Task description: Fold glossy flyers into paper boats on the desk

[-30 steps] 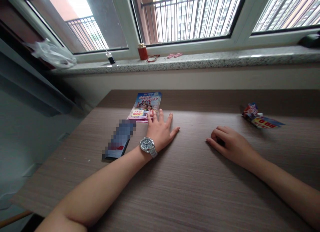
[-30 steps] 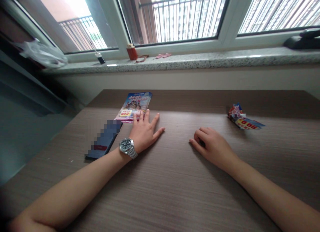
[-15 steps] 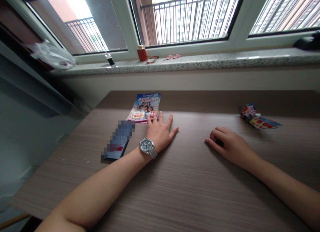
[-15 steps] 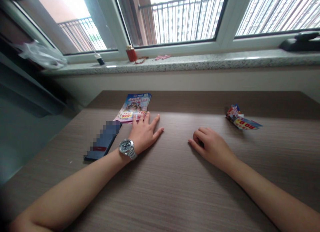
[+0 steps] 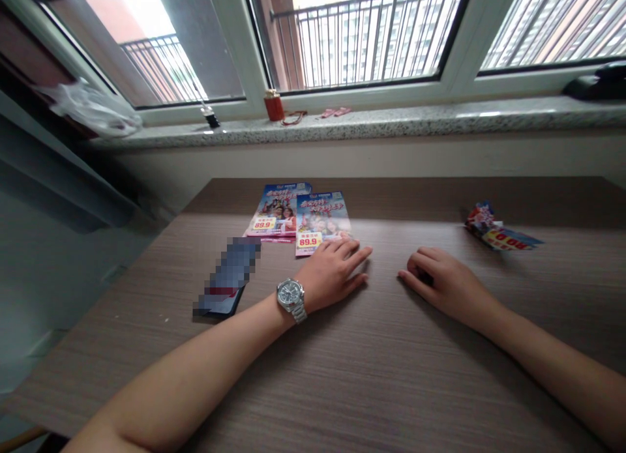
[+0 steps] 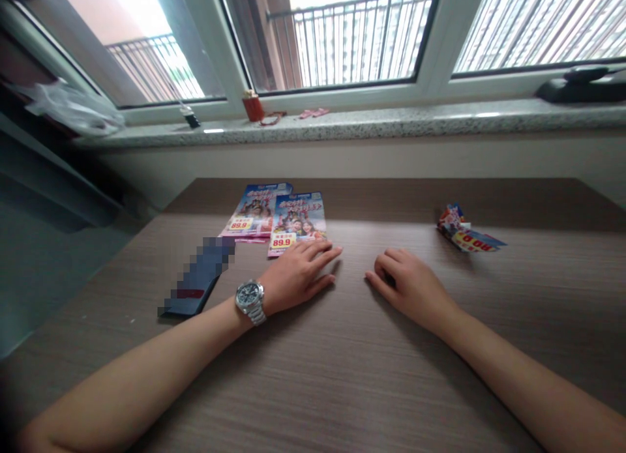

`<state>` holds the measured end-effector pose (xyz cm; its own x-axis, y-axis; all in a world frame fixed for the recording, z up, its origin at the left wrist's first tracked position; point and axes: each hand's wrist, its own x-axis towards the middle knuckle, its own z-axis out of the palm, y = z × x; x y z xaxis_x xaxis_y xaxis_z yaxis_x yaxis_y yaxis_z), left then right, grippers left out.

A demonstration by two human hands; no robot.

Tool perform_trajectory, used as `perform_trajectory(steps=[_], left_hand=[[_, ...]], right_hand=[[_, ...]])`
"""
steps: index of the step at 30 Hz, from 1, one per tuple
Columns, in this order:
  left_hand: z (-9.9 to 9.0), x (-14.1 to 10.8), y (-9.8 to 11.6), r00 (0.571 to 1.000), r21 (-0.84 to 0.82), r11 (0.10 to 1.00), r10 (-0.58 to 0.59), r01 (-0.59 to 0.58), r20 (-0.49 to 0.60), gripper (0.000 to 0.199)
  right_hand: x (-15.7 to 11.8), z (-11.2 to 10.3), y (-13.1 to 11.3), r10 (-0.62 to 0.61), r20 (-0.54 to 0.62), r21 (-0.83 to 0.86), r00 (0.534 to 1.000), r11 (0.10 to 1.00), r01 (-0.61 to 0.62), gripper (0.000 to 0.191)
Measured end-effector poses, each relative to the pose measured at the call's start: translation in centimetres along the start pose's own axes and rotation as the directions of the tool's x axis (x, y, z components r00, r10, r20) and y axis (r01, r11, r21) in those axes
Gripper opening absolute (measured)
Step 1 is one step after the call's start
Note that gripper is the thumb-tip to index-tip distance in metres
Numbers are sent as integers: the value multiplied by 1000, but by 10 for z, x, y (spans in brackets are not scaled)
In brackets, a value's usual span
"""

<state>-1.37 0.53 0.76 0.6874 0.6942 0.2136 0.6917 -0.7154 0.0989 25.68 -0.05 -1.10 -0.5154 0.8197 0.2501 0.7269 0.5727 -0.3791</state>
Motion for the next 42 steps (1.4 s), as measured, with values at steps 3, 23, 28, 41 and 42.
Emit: perform_trajectory(steps=[3,23,28,41,42], left_hand=[[2,-1,7,986,-112,980,165,-164,-4,48],[4,-3,18,970,-191,953,242,-234,20,56],[0,-1,15,998,-97,995,32,-36,-46,57],[-3,-1,11,998,6,998,-62,62,21,58],[-4,-1,12,999,4,999,-39,39,27,57]], right_hand=[[0,1,1,14,-7,8,1000,1000,-14,24],[-1,-1,0,62,-42,69,997,996,-59,18],[-1,-2,-1,51,-53,66,997,997,-47,17],[-1,-6,-4,-27,-141,57,990,998,36,12],[-1,-6,-4,-51,-150,57,987,997,61,13]])
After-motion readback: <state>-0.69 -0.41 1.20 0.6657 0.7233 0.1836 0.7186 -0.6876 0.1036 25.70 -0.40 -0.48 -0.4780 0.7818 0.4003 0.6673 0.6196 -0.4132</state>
